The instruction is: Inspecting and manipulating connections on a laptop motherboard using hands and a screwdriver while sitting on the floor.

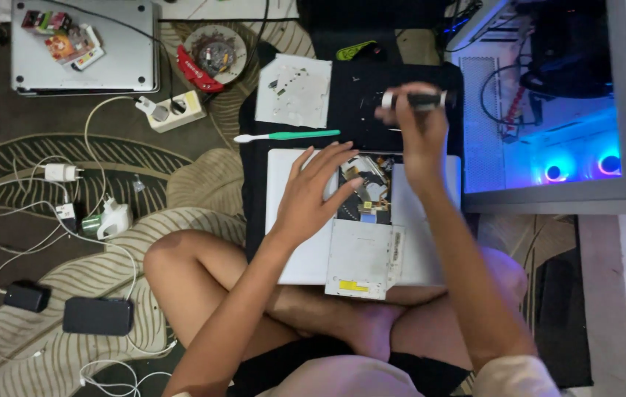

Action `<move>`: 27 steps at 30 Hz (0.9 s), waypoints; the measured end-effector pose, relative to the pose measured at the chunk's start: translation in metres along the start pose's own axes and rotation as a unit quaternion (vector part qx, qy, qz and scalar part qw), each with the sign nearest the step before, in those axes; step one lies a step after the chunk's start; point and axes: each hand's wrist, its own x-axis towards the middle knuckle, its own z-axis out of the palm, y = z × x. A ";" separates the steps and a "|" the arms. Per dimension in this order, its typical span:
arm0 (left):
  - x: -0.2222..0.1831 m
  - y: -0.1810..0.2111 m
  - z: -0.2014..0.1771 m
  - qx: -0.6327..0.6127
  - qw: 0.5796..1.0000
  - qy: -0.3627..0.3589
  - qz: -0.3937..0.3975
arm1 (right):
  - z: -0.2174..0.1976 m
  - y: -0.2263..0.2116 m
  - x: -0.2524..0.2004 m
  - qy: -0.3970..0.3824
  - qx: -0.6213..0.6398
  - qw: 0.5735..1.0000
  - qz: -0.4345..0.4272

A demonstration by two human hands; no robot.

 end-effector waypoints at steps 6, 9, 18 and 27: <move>-0.004 0.002 0.002 -0.059 0.996 0.064 0.022 | -0.019 -0.035 -0.086 0.069 0.077 0.992 0.075; -0.008 0.006 0.000 -0.078 0.990 0.112 0.035 | -0.027 -0.034 -0.105 0.109 0.066 0.989 0.070; -0.022 0.012 0.020 -0.045 0.996 0.054 0.051 | -0.033 -0.023 -0.117 0.085 0.093 0.990 0.063; -0.021 0.013 0.022 -0.038 0.995 0.072 0.059 | -0.031 -0.021 -0.115 0.038 0.086 0.995 0.041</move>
